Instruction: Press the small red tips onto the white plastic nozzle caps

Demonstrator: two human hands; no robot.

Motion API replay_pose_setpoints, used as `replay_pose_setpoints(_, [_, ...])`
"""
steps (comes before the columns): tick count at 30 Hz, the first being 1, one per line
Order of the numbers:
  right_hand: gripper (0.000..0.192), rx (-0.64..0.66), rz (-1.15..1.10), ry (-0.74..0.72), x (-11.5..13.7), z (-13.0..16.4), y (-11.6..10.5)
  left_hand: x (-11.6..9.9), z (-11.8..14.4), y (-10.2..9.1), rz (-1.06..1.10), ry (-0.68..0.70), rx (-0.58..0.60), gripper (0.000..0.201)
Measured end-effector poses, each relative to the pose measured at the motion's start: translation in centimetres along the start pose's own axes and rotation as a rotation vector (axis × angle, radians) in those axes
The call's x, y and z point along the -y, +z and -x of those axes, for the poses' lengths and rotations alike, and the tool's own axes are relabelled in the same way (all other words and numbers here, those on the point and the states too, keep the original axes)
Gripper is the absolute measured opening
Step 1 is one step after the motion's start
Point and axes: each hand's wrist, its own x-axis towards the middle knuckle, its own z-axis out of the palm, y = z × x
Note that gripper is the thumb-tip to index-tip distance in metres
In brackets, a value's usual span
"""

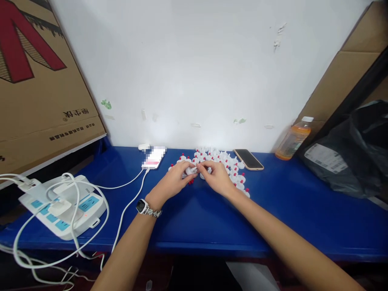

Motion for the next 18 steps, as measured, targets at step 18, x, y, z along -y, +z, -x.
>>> replay_pose_setpoints(18, [0.005,0.217,0.453,-0.126,0.0,1.6,1.3,1.2,-0.3,-0.2,-0.065,-0.072,-0.106,0.027])
